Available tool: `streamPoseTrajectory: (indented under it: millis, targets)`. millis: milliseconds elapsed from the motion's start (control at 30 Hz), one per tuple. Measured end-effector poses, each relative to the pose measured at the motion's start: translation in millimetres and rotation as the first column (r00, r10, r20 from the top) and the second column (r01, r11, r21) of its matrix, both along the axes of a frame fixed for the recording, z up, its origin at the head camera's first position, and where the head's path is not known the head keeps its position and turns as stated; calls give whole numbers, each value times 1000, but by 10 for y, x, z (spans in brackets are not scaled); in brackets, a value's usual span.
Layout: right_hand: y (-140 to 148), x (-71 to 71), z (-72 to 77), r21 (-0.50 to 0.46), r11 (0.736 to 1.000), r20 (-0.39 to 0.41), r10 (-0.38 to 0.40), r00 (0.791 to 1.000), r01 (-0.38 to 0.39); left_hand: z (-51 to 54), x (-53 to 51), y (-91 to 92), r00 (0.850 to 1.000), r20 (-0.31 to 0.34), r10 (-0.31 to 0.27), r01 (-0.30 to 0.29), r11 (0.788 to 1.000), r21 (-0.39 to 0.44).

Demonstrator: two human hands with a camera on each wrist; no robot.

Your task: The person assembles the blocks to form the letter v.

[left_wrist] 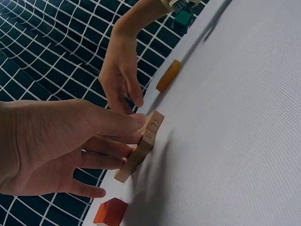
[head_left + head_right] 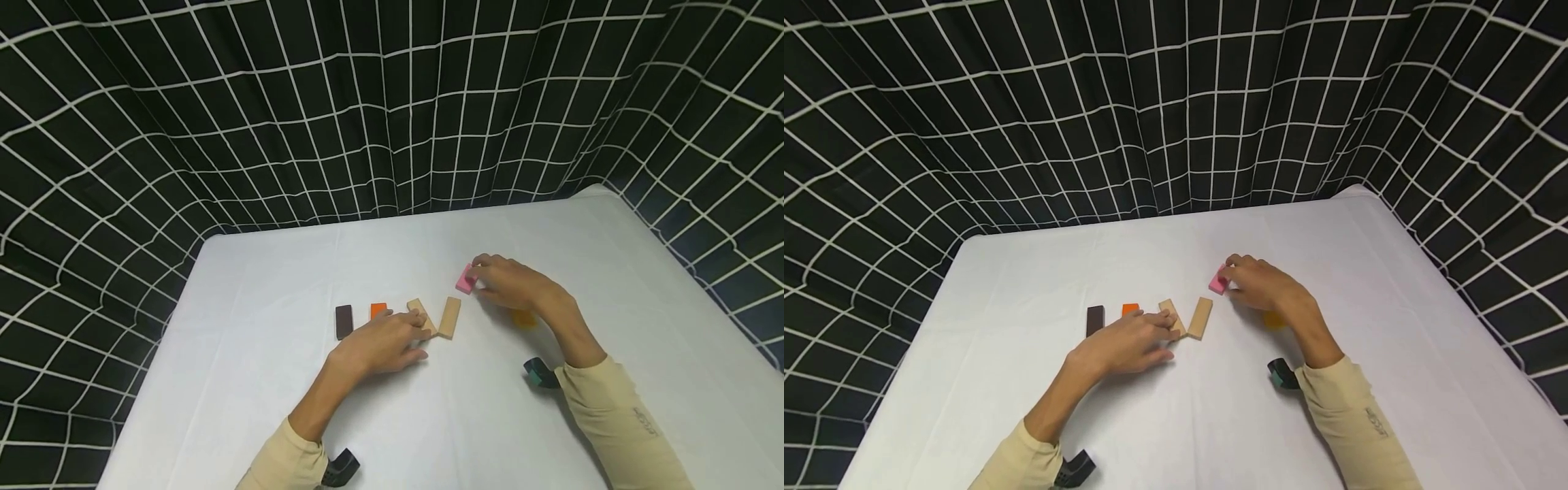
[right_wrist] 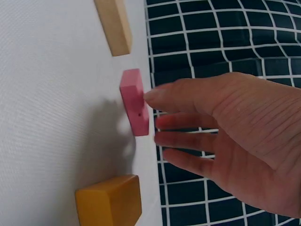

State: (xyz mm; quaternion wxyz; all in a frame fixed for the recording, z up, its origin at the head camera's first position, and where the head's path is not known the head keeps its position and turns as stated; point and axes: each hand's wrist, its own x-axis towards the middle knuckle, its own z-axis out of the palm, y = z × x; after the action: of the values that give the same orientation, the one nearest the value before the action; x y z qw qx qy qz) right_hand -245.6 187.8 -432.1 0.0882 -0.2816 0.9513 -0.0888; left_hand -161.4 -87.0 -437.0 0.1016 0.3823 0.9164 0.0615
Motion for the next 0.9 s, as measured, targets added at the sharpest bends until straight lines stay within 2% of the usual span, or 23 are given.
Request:
streamPoseTrajectory:
  millis: [200,500,633,900]
  targets:
    - [23,4,5,-18,999,83,33,996,-32,2,-11,6,1000,3,-1,1,1000,-12]
    - [32,27,4,-51,994,108,104,989,-99,-3,-22,11,1000,5,3,-3,1000,-13]
    - [18,51,12,-38,993,129,117,985,-113,-17,-20,20,1000,22,10,-10,1000,-6]
    - [-3,57,34,-20,991,133,134,982,-132,2,-17,13,1000,14,17,-16,1000,-3]
